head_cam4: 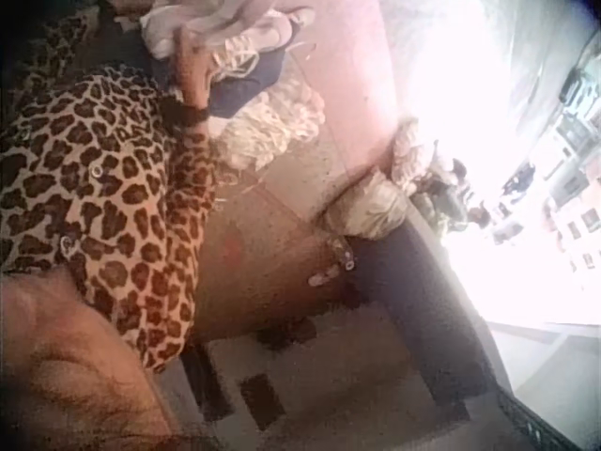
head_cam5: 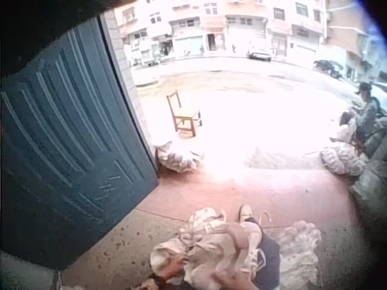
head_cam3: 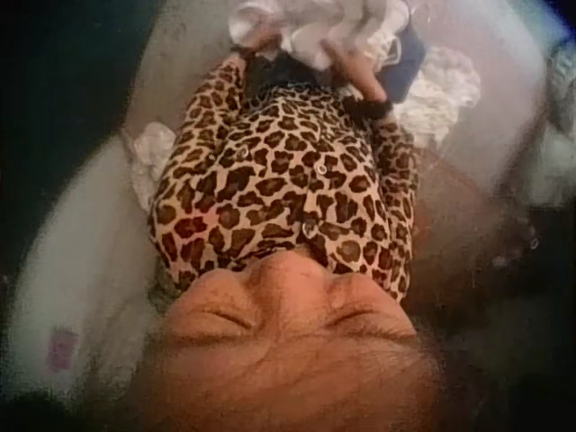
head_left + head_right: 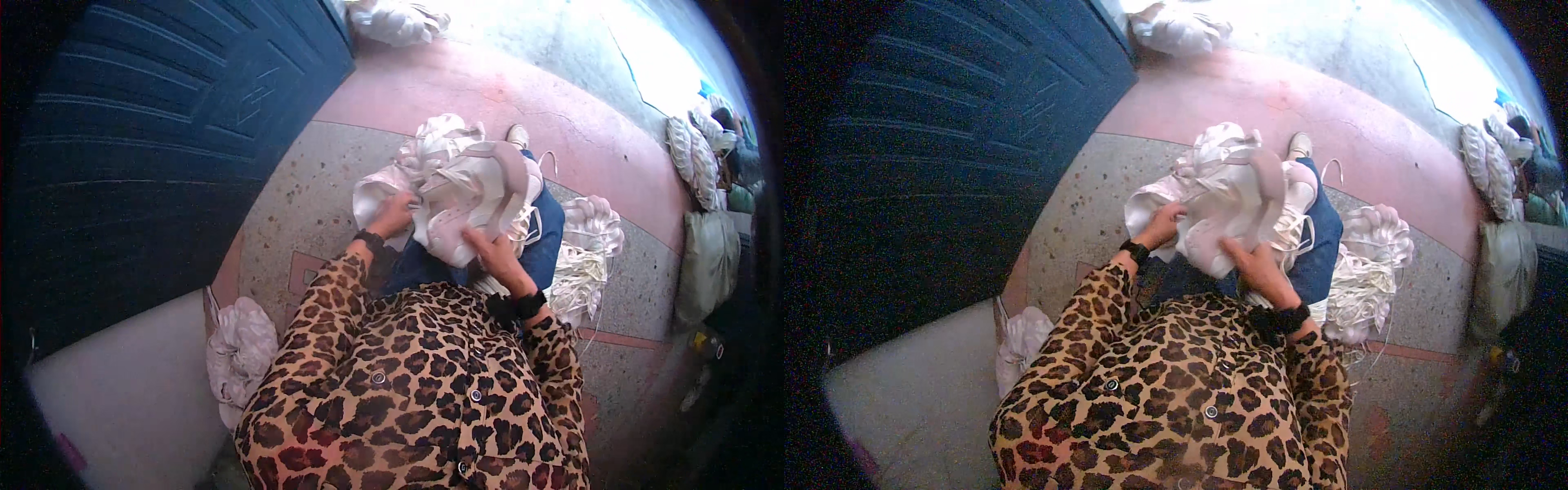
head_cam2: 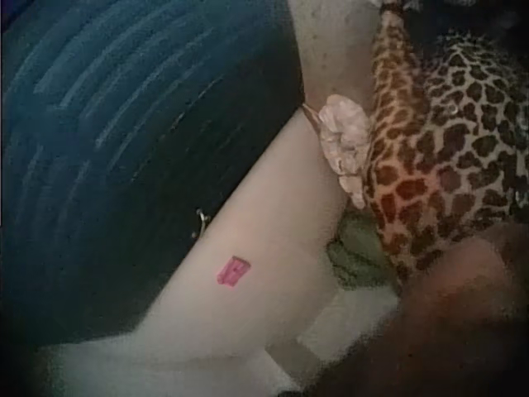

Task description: Lacing a pair of white sneakers while sitting down.

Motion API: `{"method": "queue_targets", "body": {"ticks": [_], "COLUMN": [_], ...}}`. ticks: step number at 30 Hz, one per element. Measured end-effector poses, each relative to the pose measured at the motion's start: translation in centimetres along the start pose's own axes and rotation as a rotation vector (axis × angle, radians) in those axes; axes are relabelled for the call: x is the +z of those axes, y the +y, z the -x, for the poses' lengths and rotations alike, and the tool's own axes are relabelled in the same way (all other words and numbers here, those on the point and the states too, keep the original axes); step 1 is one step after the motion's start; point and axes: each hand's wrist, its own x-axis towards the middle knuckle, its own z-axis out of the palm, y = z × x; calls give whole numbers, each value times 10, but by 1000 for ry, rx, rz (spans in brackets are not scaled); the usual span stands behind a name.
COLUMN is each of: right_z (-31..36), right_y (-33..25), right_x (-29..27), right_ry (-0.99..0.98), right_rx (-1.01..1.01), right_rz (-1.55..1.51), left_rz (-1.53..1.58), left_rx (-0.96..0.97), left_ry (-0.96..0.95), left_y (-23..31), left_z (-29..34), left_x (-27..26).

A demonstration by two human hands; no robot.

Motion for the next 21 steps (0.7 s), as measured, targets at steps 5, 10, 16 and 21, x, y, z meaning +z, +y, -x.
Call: {"method": "queue_targets", "body": {"ticks": [5, 10, 16, 21], "right_z": [5, 48, 29, 5], "right_y": [17, 24, 101, 73], "right_x": [-6, -84, -155, -147], "right_ry": [38, -145, 68, 181], "right_rx": [132, 49, 28, -89], "right_rz": [-228, -894, -1134, -1093], "left_rz": [-38, -171, 41, -314], "left_rx": [-199, 199, 465, 488], "left_ry": [-310, -497, -501, -528], "left_y": [38, 186, 238, 238], "left_z": [-39, -34, 11, 17], "left_x": [-64, -103, -1, 60]}}
